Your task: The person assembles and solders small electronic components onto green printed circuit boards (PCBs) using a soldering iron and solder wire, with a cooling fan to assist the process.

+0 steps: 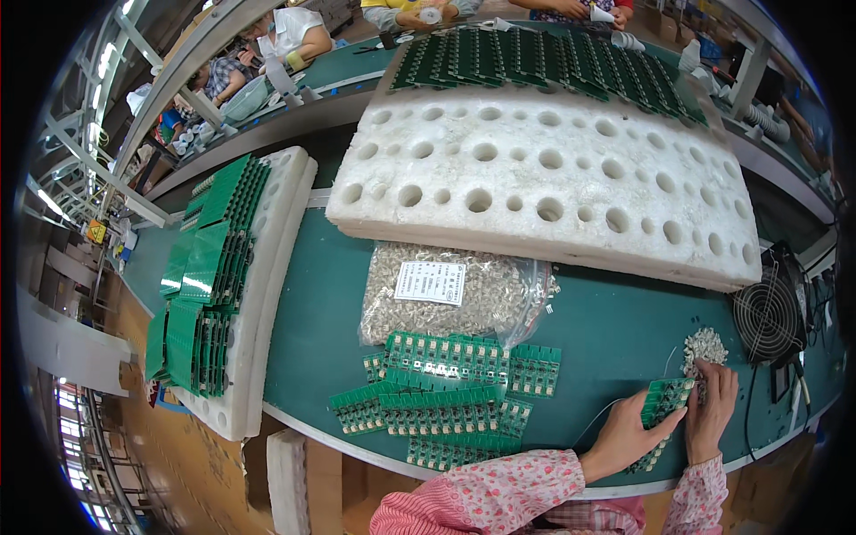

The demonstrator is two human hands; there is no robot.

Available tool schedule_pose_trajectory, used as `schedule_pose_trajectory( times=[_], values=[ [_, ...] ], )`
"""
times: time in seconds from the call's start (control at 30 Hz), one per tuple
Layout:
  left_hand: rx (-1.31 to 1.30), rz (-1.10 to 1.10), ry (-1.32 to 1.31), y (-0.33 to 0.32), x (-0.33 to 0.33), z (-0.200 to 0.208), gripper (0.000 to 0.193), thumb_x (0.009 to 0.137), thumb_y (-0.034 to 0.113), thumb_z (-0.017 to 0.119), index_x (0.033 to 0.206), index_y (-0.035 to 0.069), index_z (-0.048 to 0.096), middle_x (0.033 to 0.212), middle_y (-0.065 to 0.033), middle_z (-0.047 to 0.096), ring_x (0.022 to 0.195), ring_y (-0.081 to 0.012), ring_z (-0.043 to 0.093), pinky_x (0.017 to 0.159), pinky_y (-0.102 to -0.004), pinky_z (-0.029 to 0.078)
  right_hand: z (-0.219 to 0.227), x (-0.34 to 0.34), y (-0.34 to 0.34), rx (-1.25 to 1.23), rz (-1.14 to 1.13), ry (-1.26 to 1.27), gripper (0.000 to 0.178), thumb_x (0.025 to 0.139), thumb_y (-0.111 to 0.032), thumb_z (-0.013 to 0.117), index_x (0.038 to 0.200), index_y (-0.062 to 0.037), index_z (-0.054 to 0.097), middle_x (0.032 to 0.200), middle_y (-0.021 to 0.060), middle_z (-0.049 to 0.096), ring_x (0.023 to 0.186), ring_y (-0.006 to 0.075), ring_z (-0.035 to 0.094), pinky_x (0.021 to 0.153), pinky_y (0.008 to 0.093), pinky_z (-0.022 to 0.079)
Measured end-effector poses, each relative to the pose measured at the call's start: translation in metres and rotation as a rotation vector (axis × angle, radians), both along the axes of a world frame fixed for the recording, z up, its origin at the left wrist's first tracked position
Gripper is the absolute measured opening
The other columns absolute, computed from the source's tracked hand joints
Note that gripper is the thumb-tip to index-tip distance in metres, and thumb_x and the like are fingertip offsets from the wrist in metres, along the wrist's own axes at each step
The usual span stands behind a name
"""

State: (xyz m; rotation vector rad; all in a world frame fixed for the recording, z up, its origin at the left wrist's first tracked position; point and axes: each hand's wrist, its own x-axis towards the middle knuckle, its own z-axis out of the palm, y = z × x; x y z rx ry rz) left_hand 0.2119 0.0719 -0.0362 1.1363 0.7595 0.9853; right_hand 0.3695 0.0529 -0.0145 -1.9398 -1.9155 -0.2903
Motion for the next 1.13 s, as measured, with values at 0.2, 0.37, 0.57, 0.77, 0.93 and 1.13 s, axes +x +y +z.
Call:
schedule_pose_trajectory(
  times=[0.2, 0.37, 0.57, 0.77, 0.93, 1.13],
  values=[
    [0.010, -0.008, 0.013, 0.002, 0.000, 0.000, 0.027, 0.086, 0.014, 0.069, 0.107, -0.002, 0.062, 0.079, -0.0059, 0.068, 0.068, -0.0058, 0.060, 0.059, -0.0248, 0.049, -0.001, 0.001, 0.002, 0.024, 0.004, 0.014, 0.018, 0.079, 0.000, 0.065, 0.095, -0.0018, 0.057, 0.092, 0.0115, 0.056, 0.087, 0.0307, 0.052, 0.077, 0.0394, 0.041],
    [-0.031, -0.011, 0.004, 0.002, 0.000, 0.001, 0.027, 0.086, 0.015, 0.069, 0.107, -0.002, 0.062, 0.078, -0.0058, 0.067, 0.067, -0.0063, 0.059, 0.058, -0.0254, 0.049, -0.003, 0.000, 0.001, 0.040, -0.012, 0.086, 0.017, 0.079, 0.001, 0.065, 0.093, -0.0012, 0.057, 0.091, 0.0118, 0.056, 0.087, 0.0307, 0.052, 0.077, 0.0389, 0.041],
    [0.012, 0.008, -0.004, 0.001, 0.001, 0.002, 0.026, 0.087, 0.014, 0.068, 0.107, -0.002, 0.062, 0.077, -0.0057, 0.067, 0.065, -0.0063, 0.059, 0.056, -0.0249, 0.048, -0.008, 0.005, -0.003, 0.128, -0.016, 0.136, 0.016, 0.080, 0.003, 0.065, 0.094, -0.0009, 0.058, 0.090, 0.0119, 0.059, 0.085, 0.0305, 0.054, 0.077, 0.0380, 0.042],
    [-0.004, -0.006, -0.012, 0.001, 0.000, 0.003, 0.026, 0.086, 0.014, 0.068, 0.105, -0.002, 0.061, 0.076, -0.0055, 0.066, 0.064, -0.0067, 0.059, 0.057, -0.0258, 0.049, -0.012, 0.005, -0.005, 0.195, 0.003, 0.240, 0.015, 0.083, 0.005, 0.062, 0.097, -0.0002, 0.059, 0.090, 0.0114, 0.061, 0.083, 0.0272, 0.057, 0.075, 0.0355, 0.045],
    [0.027, 0.004, 0.004, 0.003, 0.001, 0.002, 0.026, 0.086, 0.014, 0.069, 0.105, -0.002, 0.061, 0.078, -0.0051, 0.067, 0.067, -0.0063, 0.059, 0.058, -0.0258, 0.049, -0.015, 0.005, -0.005, 0.246, -0.034, 0.313, 0.016, 0.085, 0.006, 0.061, 0.099, 0.0002, 0.061, 0.092, 0.0106, 0.063, 0.083, 0.0245, 0.058, 0.075, 0.0332, 0.047],
    [0.050, -0.033, 0.052, 0.001, -0.001, 0.002, 0.028, 0.086, 0.015, 0.069, 0.107, -0.002, 0.061, 0.084, -0.0062, 0.068, 0.073, -0.0060, 0.059, 0.064, -0.0256, 0.050, -0.015, 0.008, -0.008, 0.238, -0.071, 0.355, 0.015, 0.087, 0.005, 0.059, 0.101, -0.0008, 0.063, 0.094, 0.0104, 0.063, 0.087, 0.0228, 0.060, 0.079, 0.0320, 0.047]
  ],
)
